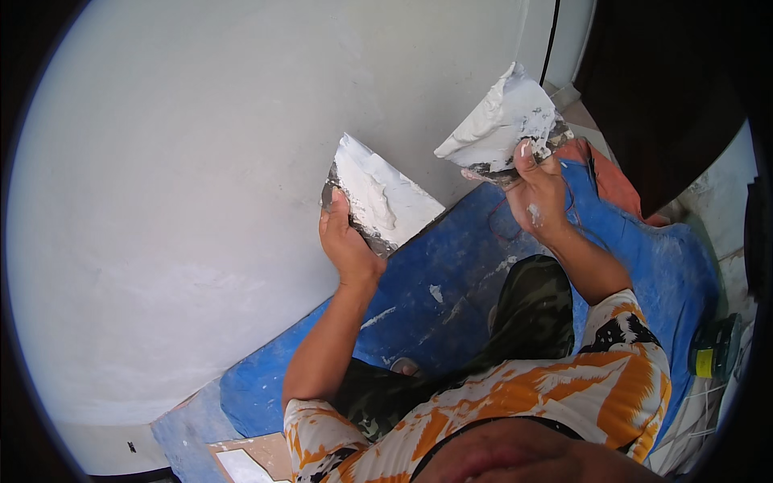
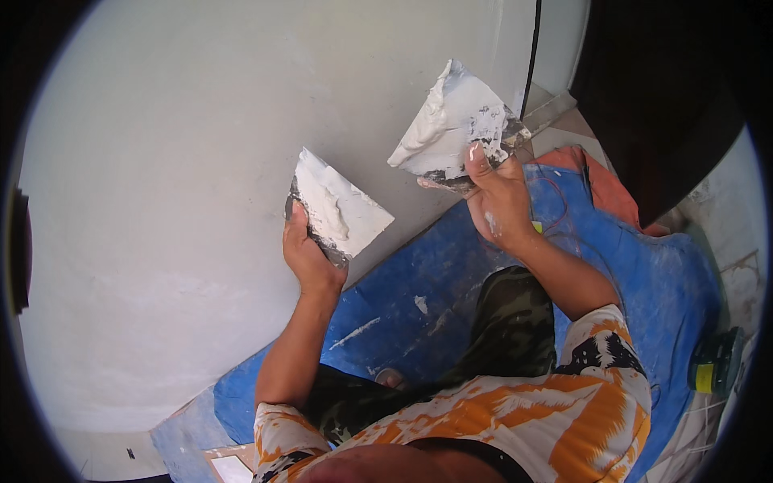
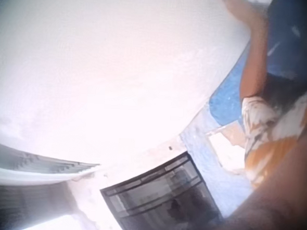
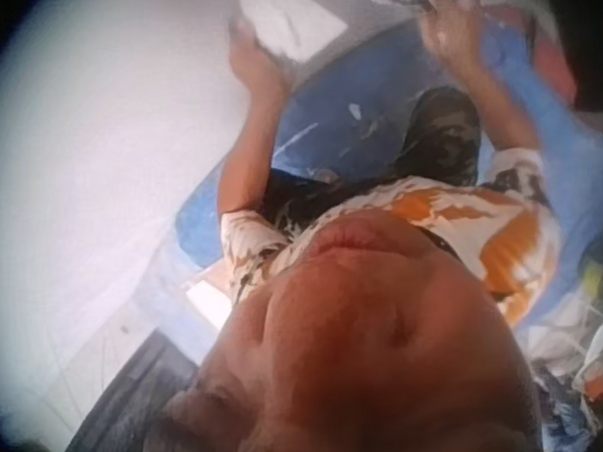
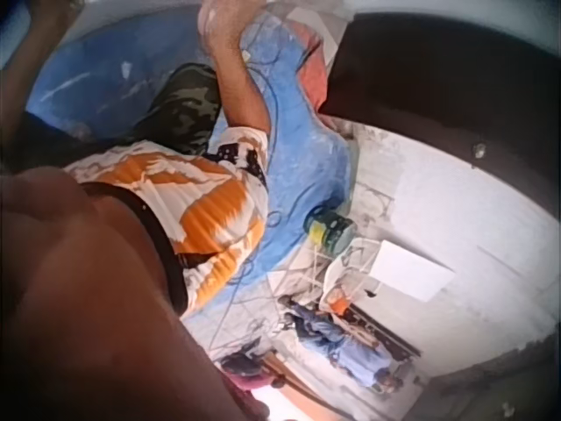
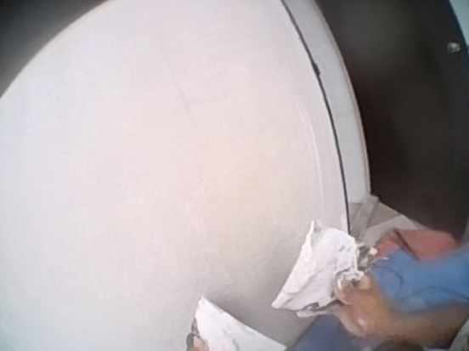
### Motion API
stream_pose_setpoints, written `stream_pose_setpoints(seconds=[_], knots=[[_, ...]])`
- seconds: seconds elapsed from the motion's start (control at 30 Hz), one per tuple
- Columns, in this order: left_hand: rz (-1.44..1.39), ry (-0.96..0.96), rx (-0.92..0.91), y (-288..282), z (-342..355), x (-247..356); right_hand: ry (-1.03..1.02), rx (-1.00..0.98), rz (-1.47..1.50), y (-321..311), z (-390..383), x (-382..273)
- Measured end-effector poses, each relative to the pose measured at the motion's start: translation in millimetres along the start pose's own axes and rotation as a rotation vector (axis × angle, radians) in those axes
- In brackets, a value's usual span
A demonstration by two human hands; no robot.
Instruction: The person applies white wall compound to a vertical wall using a small hand trowel and a larger hawk. They repeatedly scoop compound from the hawk and spread it in smooth strokes along the wall surface, occasionally scraping excess back onto the hawk.
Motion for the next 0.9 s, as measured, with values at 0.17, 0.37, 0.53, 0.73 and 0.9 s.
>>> stream_pose_setpoints(seconds=[0.17,0.37,0.53,0.73,0.9], knots=[[-0.165,-0.282,0.091,-8,0,-39,-0.333,-0.599,-0.760,63,-18,-10],[0.099,-0.133,0.101,-27,8,-3,-0.500,-0.812,-1.078,57,-1,-33],[0.238,-0.128,0.144,-25,2,1,-0.425,-1.290,-1.281,98,-22,-23],[0.651,-0.082,0.091,3,-4,30,-0.537,-1.110,-1.083,112,-31,-31],[0.353,-0.113,0.144,4,-2,35,-0.546,-0.805,-0.842,64,-30,-49]])
Point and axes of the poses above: each hand's wrist, its own z-axis towards the middle knuckle, its own y-axis out of the palm, x = y × z, the point moved 10 cm from there along z, towards the middle knuckle, and after that the axes turned 10 degrees about -y, right-handed, at the moved point
